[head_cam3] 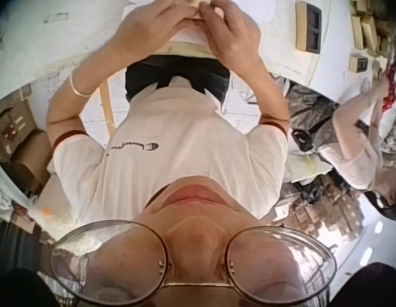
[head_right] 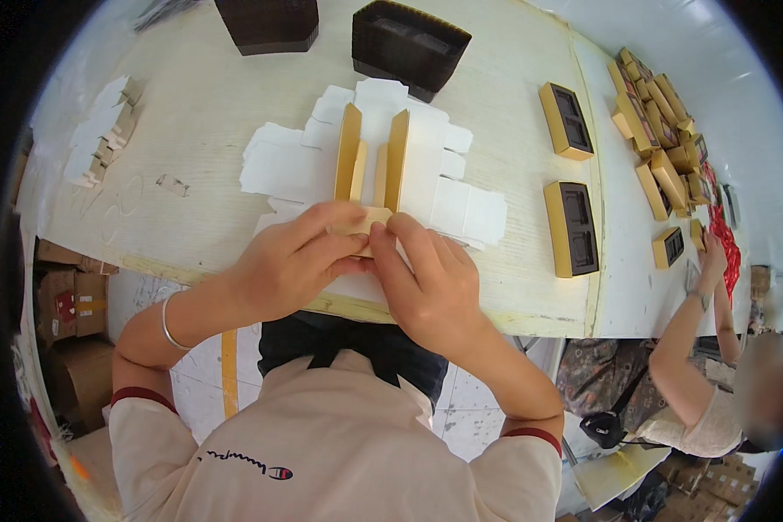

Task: The person folds flat white cardboard pieces into rectangular boxes and inserts dark rectangular inserts into them. The person repeats this process multiple times, stacking the completed boxes on the table.

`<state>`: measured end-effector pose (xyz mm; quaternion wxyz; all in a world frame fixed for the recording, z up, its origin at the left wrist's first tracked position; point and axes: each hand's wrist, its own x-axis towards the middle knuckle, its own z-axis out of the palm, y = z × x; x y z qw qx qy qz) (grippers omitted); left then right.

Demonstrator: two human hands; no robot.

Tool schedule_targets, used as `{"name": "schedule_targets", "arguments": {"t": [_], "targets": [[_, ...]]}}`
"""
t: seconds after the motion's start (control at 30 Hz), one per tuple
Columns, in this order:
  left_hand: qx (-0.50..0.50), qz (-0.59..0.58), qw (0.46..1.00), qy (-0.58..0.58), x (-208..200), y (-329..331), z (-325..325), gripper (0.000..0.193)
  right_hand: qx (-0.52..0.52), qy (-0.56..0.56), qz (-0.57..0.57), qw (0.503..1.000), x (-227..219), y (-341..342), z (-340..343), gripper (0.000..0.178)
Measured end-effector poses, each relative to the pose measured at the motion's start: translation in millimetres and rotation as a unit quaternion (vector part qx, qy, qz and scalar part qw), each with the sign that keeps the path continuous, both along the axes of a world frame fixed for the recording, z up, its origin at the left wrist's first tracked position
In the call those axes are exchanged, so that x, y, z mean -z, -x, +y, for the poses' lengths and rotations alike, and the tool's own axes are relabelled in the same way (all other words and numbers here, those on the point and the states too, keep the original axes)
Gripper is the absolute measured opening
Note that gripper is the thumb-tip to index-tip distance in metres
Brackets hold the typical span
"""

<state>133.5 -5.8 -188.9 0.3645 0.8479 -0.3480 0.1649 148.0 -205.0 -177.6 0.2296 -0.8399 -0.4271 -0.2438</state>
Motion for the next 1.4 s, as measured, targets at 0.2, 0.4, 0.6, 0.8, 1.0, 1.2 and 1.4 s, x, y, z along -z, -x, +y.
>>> {"name": "schedule_targets", "arguments": {"t": [0.2,0.4,0.6,0.8,1.0,1.2,1.4], "targets": [[0.010,0.172,0.985,0.023,-7.4,-6.3,3.1,0.011,-0.032,0.051,0.219,0.974,-20.8,-9.6,2.3,0.013],[0.054,0.215,0.974,-0.047,-27.3,-21.9,16.6,0.011,-0.132,0.057,0.328,0.934,-33.3,-30.8,-6.1,0.016],[-0.100,-0.006,0.984,-0.146,-28.3,-0.2,15.6,0.012,-0.112,0.042,0.188,0.975,-20.1,-24.6,-2.1,0.016],[-0.067,0.007,0.995,-0.074,-17.2,-10.0,18.7,0.015,-0.080,0.026,0.184,0.979,-15.1,-13.4,9.3,0.017],[-0.010,0.039,0.989,-0.145,-32.6,-19.1,30.6,0.012,-0.084,0.039,0.183,0.979,-18.9,-27.7,-2.2,0.022],[0.009,0.018,0.984,-0.178,-47.3,-31.6,52.8,0.018,0.022,0.079,0.038,0.996,-19.4,-75.0,-42.4,0.022],[-0.171,-0.145,0.946,-0.235,-79.5,7.4,34.7,0.038,0.063,0.146,-0.029,0.987,-35.0,-42.0,-31.6,0.011]]}}
